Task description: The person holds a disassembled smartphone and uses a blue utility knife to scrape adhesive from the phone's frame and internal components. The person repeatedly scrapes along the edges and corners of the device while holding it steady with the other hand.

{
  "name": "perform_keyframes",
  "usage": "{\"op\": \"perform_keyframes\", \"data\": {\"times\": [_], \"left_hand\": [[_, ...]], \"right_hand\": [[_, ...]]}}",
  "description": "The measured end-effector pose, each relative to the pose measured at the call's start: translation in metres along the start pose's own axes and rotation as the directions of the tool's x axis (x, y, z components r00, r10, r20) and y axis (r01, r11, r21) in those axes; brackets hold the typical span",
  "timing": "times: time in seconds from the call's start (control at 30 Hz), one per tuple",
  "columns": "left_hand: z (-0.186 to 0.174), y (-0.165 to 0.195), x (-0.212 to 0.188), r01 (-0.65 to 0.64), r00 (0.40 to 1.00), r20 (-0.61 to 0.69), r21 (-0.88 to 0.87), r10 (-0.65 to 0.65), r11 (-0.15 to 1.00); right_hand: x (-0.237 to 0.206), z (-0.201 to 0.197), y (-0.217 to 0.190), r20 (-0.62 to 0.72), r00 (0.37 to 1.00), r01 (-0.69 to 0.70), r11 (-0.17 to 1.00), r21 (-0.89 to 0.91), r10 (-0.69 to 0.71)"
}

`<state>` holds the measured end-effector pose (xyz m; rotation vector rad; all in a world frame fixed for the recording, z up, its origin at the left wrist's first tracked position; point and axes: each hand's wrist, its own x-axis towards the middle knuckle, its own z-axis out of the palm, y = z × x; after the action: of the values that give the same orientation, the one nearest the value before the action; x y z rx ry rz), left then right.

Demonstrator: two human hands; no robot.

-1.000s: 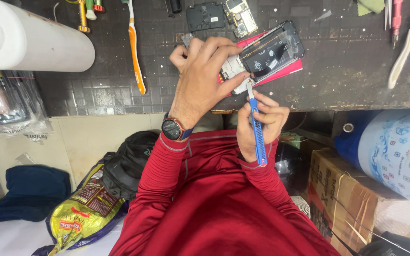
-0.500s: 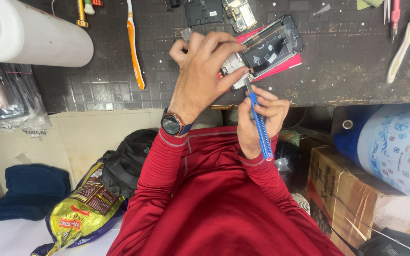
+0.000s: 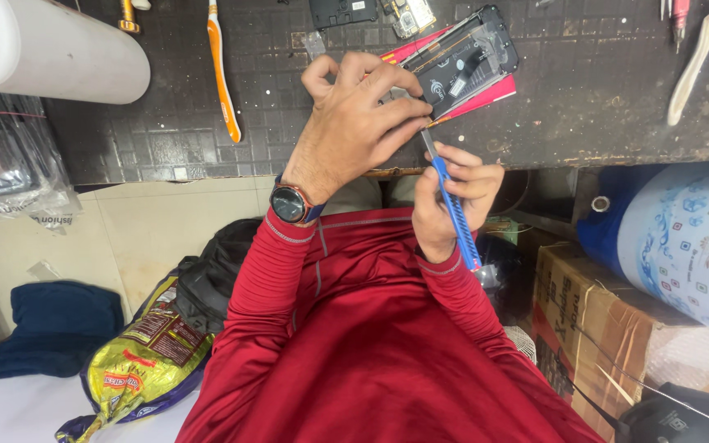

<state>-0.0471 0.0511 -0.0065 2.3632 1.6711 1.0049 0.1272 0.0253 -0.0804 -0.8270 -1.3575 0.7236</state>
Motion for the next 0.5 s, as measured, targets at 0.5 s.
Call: {"op": "perform_keyframes", "data": {"times": [0.5], "left_hand": [[-0.004, 0.000, 0.000, -0.020, 1.000, -0.016, 0.026, 0.020, 0.999]], "right_hand": [[0.031, -0.027, 0.009, -0.122, 0.984, -0.107, 0.980, 0.166, 0.128]]}}
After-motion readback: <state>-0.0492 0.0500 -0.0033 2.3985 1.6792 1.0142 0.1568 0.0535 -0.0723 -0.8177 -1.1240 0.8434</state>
